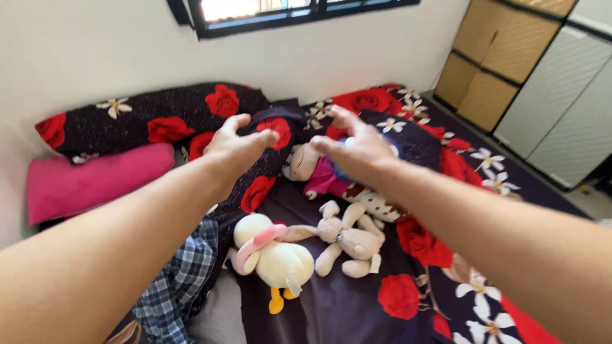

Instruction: Arranging and tidying up blankets, pillows, and stuffed toys on a bed.

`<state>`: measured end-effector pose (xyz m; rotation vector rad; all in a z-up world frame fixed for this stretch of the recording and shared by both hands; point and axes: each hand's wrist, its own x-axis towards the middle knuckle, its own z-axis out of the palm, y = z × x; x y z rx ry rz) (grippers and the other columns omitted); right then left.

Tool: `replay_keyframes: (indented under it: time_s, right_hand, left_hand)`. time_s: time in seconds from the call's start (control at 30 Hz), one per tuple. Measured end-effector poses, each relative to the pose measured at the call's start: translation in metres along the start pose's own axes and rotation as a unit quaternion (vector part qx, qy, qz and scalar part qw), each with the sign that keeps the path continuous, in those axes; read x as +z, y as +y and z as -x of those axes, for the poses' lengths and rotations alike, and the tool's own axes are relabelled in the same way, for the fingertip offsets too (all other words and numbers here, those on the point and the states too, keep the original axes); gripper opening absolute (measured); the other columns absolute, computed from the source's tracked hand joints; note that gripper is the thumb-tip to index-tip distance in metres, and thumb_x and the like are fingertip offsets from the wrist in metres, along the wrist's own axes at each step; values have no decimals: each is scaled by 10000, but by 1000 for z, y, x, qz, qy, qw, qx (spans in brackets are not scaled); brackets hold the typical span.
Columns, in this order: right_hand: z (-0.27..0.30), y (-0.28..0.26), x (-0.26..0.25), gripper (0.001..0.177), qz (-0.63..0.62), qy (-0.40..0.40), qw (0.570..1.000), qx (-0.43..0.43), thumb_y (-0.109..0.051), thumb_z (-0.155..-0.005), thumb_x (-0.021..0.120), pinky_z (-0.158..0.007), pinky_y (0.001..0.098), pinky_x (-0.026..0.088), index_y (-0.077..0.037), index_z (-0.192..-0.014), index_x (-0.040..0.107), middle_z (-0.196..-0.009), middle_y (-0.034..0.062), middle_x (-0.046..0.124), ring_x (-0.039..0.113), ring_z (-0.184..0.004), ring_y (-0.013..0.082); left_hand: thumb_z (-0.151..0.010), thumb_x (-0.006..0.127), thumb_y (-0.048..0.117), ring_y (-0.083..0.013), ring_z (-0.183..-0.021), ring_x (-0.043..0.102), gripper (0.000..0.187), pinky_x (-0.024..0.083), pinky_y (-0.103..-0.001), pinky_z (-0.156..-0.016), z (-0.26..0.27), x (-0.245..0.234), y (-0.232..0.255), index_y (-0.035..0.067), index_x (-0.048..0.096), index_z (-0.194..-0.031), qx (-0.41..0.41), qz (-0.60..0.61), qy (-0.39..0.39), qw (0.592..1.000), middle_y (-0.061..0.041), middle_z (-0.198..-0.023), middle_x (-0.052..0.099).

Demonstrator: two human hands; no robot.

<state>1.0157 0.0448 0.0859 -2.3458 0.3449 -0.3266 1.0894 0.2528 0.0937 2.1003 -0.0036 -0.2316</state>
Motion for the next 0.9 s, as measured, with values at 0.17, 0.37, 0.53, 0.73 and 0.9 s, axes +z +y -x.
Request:
replay_keyframes:
  time_s: [0.17,0.37,0.53,0.73,0.9]
  right_hand:
    - [-19,15,32,934,-5,-21,999,28,-584,-758,736,-1153,374,368,-281,-1567,380,-1544,92,496,452,-1443,244]
    - [-32,68,71,969,-5,-15,1000,23,-632,-720,730,-1144,380,391,-314,-1565,378,-1547,124,488,489,-1409,279]
    - [-49,114,91,979,8,-36,998,41,-643,-698,710,-1134,388,416,-349,-1573,384,-1474,157,562,536,-1376,295]
    - [-76,191,115,950,-1,-17,999,-35,-605,-745,732,-1136,360,396,-273,-1561,377,-1511,115,521,501,-1386,269]
    - [-73,228,106,935,-40,-37,998,-18,-567,-737,754,-1119,343,410,-275,-1556,411,-1482,111,551,517,-1392,233]
  left_hand:
    - [-730,803,421,-279,-1362,545,852,456,-428,-1111,-30,21,-29,300,474,-1507,2,-32,22,999,-113,-1479,566]
    - [-745,804,408,-272,-1351,564,862,459,-430,-1108,-59,54,-76,287,455,-1524,-7,-24,1,1000,-110,-1468,584]
    - [-740,812,408,-273,-1359,563,864,449,-435,-1121,-82,92,-110,297,460,-1521,-14,-32,29,999,-110,-1479,577]
    - [-740,821,456,-308,-1398,497,841,418,-438,-1150,-105,165,-151,355,487,-1505,-31,-56,67,996,-126,-1506,533]
    - [-723,812,451,-297,-1380,532,866,429,-425,-1141,-104,206,-156,364,475,-1516,-40,-49,76,995,-120,-1482,570]
